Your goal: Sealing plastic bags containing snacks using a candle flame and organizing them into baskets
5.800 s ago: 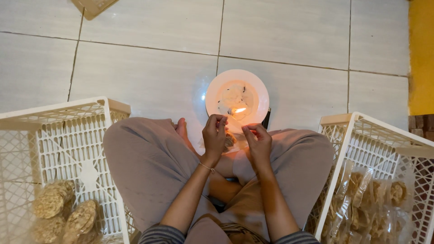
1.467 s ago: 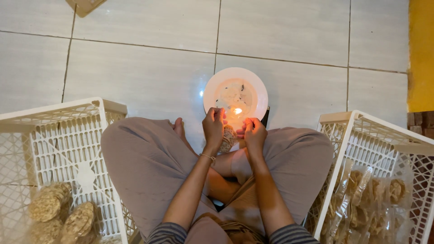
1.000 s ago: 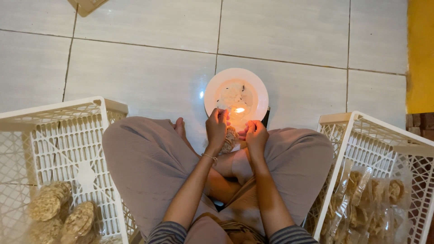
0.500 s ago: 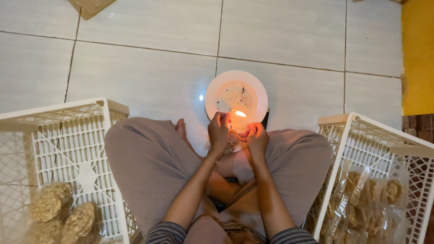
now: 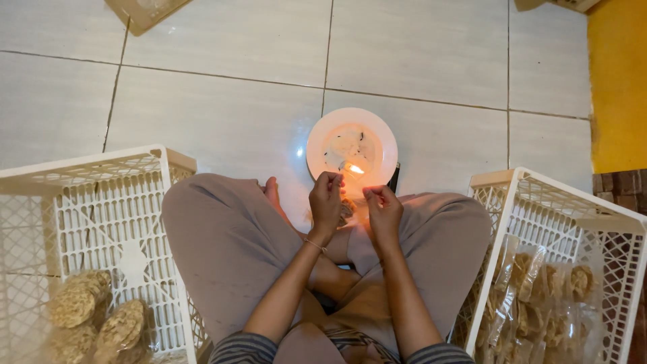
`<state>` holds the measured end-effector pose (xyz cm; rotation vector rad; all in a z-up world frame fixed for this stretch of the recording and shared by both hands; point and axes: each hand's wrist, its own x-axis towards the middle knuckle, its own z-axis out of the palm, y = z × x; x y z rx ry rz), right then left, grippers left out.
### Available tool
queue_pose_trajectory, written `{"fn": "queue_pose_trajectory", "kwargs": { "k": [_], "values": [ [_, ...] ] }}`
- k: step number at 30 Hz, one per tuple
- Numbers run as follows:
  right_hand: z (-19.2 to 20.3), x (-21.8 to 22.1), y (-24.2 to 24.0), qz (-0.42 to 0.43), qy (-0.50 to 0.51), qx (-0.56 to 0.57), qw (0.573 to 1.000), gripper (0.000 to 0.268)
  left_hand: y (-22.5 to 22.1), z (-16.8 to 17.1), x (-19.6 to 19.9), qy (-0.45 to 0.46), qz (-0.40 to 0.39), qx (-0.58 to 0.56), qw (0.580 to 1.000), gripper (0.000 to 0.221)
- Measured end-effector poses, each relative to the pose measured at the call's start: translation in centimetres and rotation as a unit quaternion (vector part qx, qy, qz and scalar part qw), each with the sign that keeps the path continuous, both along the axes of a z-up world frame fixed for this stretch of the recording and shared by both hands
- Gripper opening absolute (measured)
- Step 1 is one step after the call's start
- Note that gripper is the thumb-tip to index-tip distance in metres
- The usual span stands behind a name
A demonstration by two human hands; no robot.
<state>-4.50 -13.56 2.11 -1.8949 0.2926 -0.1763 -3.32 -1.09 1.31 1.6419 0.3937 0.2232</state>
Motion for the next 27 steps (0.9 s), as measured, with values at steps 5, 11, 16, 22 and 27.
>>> {"fn": "queue_pose_trajectory", "kwargs": {
  "k": [5,11,16,22,27],
  "values": [
    [2.1,-1.2,-0.3,0.021,-0.017,0.027,0.999,0.010,0.4,1.2,-0.5,-0.029,-0.016,0.000,0.999,0.016],
    [3.0,-2.6,-1.6,0.072,-0.042,0.030,0.996,0.019,1.2,3.7,-2.2,-0.109,-0.037,0.026,0.993,0.016],
    [7.3,-4.6,-1.0,0.074,-0.069,0.035,0.994,0.010,1.0,6.7,-3.9,-0.167,-0.045,0.032,0.984,0.015],
    [16.6,-7.5,-0.2,0.091,-0.195,-0.025,0.976,0.009,0.5,13.0,-7.4,-0.238,-0.028,-0.037,0.970,0.018],
    [19.3,-9.1,-0.1,0.083,-0.227,-0.043,0.969,0.007,-0.1,15.8,-9.2,-0.238,-0.001,-0.090,0.967,0.018]
  ]
}}
